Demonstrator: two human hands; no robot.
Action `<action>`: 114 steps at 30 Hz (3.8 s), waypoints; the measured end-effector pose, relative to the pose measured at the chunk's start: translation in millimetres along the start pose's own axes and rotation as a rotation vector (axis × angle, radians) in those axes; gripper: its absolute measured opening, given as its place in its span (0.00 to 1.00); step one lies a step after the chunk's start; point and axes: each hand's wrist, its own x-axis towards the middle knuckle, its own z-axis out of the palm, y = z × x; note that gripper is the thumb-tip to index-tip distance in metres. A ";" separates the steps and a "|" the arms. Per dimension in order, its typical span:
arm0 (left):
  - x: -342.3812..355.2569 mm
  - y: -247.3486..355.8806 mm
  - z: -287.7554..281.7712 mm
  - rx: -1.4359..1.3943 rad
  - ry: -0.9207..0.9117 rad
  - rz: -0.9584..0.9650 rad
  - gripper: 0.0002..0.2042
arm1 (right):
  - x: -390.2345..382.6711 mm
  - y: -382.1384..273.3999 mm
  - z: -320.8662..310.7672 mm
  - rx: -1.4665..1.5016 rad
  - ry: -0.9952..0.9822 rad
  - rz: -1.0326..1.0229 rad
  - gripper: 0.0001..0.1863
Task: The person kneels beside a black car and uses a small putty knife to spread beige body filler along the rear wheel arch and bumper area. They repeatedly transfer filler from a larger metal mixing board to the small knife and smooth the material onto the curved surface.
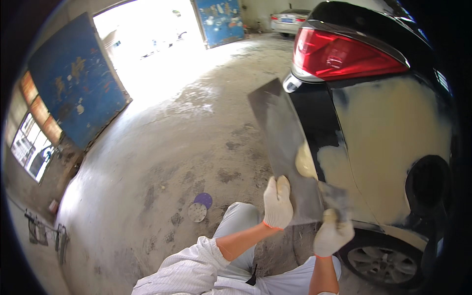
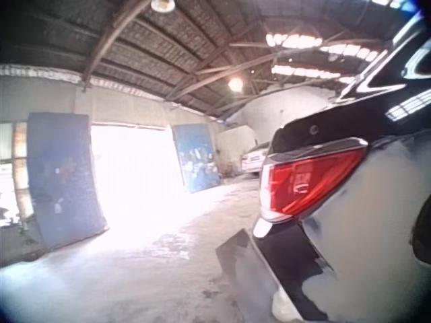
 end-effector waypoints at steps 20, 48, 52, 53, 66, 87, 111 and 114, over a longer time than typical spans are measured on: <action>-10.2 10.5 -3.6 0.183 0.077 0.095 0.20 | 54.7 32.5 27.3 0.316 -0.620 0.319 0.20; -4.5 1.9 13.6 -0.047 -0.001 0.027 0.27 | 73.5 -19.0 -198.4 -0.001 0.719 0.448 0.25; -6.0 1.9 11.4 -0.160 -0.072 -0.019 0.27 | 76.1 -20.7 -204.3 -0.053 0.690 0.403 0.24; -5.9 1.5 11.0 -0.106 -0.062 -0.025 0.27 | 77.0 -21.2 -205.3 -0.082 0.679 0.417 0.23; -10.5 0.8 16.0 -0.012 -0.005 0.017 0.25 | 89.2 -30.5 -192.9 0.029 0.625 0.543 0.11; -19.7 6.8 17.5 0.077 -0.030 0.102 0.25 | 89.5 -25.3 -164.4 0.358 0.710 0.598 0.11; -26.2 12.9 22.2 0.163 -0.081 0.190 0.24 | 91.9 -15.5 -138.2 0.703 0.671 0.535 0.16; -29.0 14.1 25.1 0.119 -0.088 0.140 0.24 | 94.2 -16.6 -133.1 0.761 0.686 0.527 0.16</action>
